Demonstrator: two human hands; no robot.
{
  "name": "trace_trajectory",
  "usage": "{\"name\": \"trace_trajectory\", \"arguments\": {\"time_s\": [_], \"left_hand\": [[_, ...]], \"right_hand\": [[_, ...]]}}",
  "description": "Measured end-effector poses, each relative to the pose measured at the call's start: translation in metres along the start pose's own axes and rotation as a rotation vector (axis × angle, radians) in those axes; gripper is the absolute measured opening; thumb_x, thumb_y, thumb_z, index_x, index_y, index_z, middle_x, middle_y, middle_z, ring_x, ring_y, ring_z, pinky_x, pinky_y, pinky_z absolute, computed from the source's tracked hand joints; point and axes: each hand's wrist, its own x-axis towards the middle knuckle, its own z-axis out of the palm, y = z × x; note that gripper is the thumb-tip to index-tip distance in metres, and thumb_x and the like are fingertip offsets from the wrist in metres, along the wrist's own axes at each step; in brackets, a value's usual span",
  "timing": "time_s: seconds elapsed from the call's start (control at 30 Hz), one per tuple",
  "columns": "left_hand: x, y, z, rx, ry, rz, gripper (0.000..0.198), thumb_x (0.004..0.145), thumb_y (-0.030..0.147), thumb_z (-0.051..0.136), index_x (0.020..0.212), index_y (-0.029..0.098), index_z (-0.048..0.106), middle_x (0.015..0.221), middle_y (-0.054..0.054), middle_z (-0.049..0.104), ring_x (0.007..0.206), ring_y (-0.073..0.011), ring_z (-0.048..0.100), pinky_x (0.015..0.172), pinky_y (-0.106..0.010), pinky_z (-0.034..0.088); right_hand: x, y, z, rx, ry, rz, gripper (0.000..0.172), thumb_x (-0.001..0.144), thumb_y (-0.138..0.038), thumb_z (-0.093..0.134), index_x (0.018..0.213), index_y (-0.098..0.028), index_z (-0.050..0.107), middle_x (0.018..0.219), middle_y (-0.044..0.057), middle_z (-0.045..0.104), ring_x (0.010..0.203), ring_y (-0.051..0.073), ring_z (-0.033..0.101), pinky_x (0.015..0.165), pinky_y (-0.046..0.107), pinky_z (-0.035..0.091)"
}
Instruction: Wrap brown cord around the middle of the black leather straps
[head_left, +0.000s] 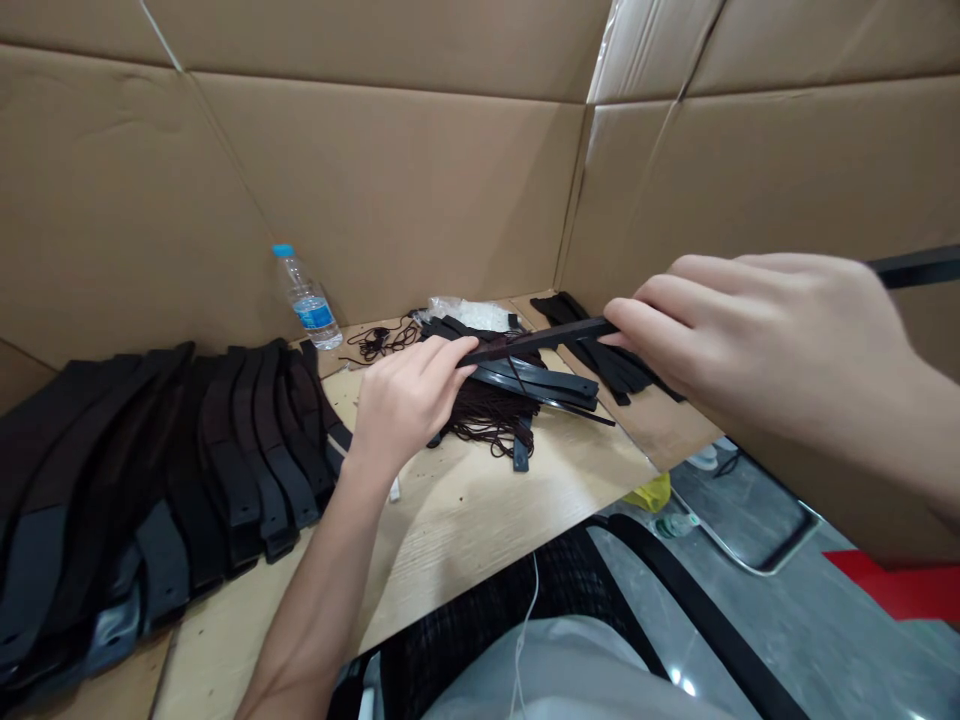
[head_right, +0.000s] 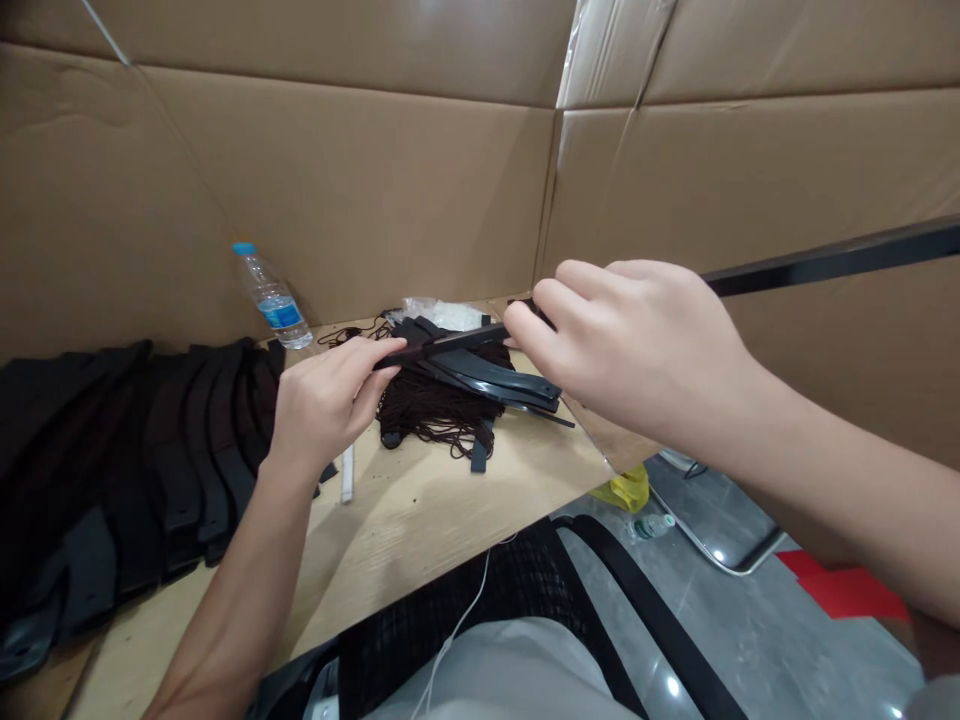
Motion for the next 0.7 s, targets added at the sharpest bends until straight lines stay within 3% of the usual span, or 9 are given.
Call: {"name": "trace_trajectory", "arguments": {"time_s": [0.17, 0.3, 0.47, 0.6, 0.7], "left_hand": [[-0.003, -0.002, 0.002, 0.026, 0.054, 0.003, 0.023, 0.09, 0.036, 0.062, 0.1, 0.015, 0.059, 0.08, -0.004, 0.068, 0.066, -0.0168, 0.064, 0.056, -0.027, 0.045], [-0.004, -0.005, 0.005, 0.011, 0.064, 0.048, 0.012, 0.093, 0.029, 0.058, 0.097, 0.018, 0.059, 0.08, -0.003, 0.068, 0.07, -0.0176, 0.064, 0.059, -0.028, 0.046], [-0.003, -0.006, 0.007, -0.064, 0.039, 0.065, 0.016, 0.094, 0.031, 0.056, 0.101, 0.016, 0.059, 0.086, -0.007, 0.069, 0.078, -0.0206, 0.065, 0.068, -0.032, 0.05], [-0.003, -0.008, 0.008, -0.081, -0.038, 0.037, 0.024, 0.096, 0.036, 0.05, 0.106, 0.016, 0.06, 0.092, -0.009, 0.069, 0.082, -0.0216, 0.065, 0.072, -0.034, 0.051], [-0.004, -0.008, 0.008, -0.079, -0.077, 0.021, 0.028, 0.1, 0.035, 0.041, 0.099, 0.015, 0.061, 0.091, -0.009, 0.069, 0.073, -0.0185, 0.064, 0.064, -0.03, 0.049]], "right_hand": [[0.002, 0.002, 0.004, 0.084, -0.027, -0.038, 0.04, 0.097, -0.036, 0.038, 0.068, -0.021, 0.061, 0.056, 0.004, 0.053, 0.059, 0.018, 0.05, 0.05, 0.032, 0.019], [0.003, 0.008, 0.013, 0.131, -0.065, -0.021, 0.036, 0.094, -0.039, 0.039, 0.074, -0.021, 0.063, 0.058, 0.003, 0.055, 0.051, 0.016, 0.046, 0.05, 0.032, 0.017], [0.005, 0.02, 0.019, 0.156, -0.092, -0.117, 0.034, 0.09, -0.054, 0.045, 0.088, -0.026, 0.064, 0.061, 0.001, 0.058, 0.052, 0.017, 0.048, 0.05, 0.031, 0.018], [0.004, 0.021, 0.019, 0.175, -0.093, -0.162, 0.034, 0.097, -0.045, 0.039, 0.094, -0.024, 0.064, 0.07, 0.003, 0.063, 0.057, 0.017, 0.053, 0.05, 0.031, 0.022], [0.005, 0.018, 0.021, 0.206, -0.045, -0.122, 0.04, 0.1, -0.041, 0.033, 0.089, -0.021, 0.065, 0.075, 0.004, 0.064, 0.058, 0.017, 0.054, 0.051, 0.031, 0.024]]}}
